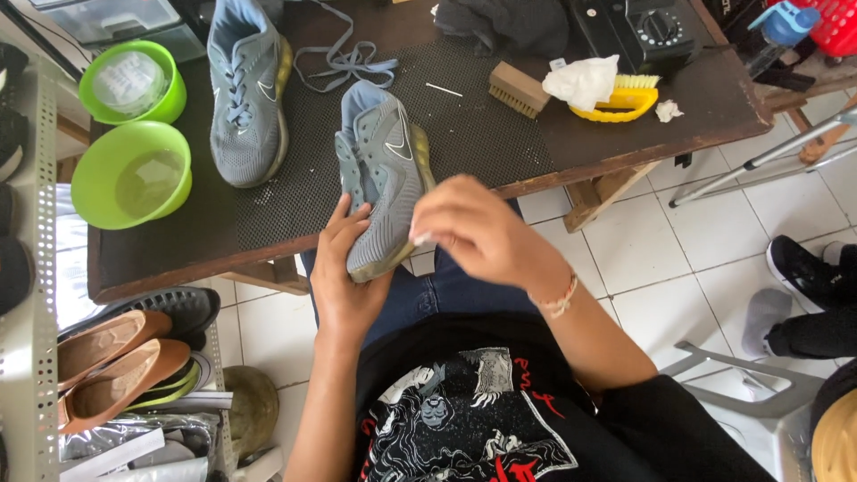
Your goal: The person cleans a grey Nike sneaker by wiping the sole and upper with a white cloth. They repeatedly dip the cloth into a green bowl of water and wipe different parts of the shoe, including the laces and the Nike swoosh logo.
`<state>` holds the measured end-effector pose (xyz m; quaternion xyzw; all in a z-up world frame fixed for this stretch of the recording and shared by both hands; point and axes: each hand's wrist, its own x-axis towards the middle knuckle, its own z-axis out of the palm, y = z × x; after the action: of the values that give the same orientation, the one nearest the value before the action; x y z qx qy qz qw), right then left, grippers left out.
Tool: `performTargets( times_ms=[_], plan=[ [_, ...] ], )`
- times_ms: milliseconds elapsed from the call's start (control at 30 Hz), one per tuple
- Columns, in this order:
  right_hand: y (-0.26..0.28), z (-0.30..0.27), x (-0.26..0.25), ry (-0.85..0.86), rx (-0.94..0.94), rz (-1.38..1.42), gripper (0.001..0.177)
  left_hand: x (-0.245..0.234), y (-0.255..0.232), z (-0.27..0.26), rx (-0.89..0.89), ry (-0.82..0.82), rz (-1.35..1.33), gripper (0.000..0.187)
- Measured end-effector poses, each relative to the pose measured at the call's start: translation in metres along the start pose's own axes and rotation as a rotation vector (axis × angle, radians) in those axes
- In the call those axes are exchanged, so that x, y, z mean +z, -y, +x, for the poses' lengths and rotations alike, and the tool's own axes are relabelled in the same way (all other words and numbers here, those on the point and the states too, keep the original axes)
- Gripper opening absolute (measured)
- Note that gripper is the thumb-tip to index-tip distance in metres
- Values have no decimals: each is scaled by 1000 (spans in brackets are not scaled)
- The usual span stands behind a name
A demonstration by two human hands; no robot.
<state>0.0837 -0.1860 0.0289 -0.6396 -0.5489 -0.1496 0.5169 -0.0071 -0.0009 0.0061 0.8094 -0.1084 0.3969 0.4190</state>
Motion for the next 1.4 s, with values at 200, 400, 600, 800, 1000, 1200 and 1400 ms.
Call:
performTargets(
  times_ms=[200, 400, 600, 800, 1000, 1200, 1400],
  plan=[
    [-47, 3, -12, -59, 139, -112, 15, 0, -5, 0, -22, 0, -6, 41],
    [-17, 2, -4, -55, 80, 73, 13, -2, 5, -6, -43, -44, -73, 44],
    [-64, -6, -6, -119, 140, -22, 14, -2, -3, -3, -50, -14, -70, 44],
    [-62, -18, 6, -184, 164, 148, 18, -3, 7, -10, -47, -19, -92, 42],
    [-68, -14, 5, -177, 155, 111, 23, -4, 4, -8, -36, -27, -105, 40],
    [-89, -21, 13, -302, 373, 183, 13, -12, 15, -13, -67, -69, -168, 48],
    [-117, -31, 25, -421, 515, 301, 13, -27, 33, -15, -127, -132, -206, 57]
  ],
)
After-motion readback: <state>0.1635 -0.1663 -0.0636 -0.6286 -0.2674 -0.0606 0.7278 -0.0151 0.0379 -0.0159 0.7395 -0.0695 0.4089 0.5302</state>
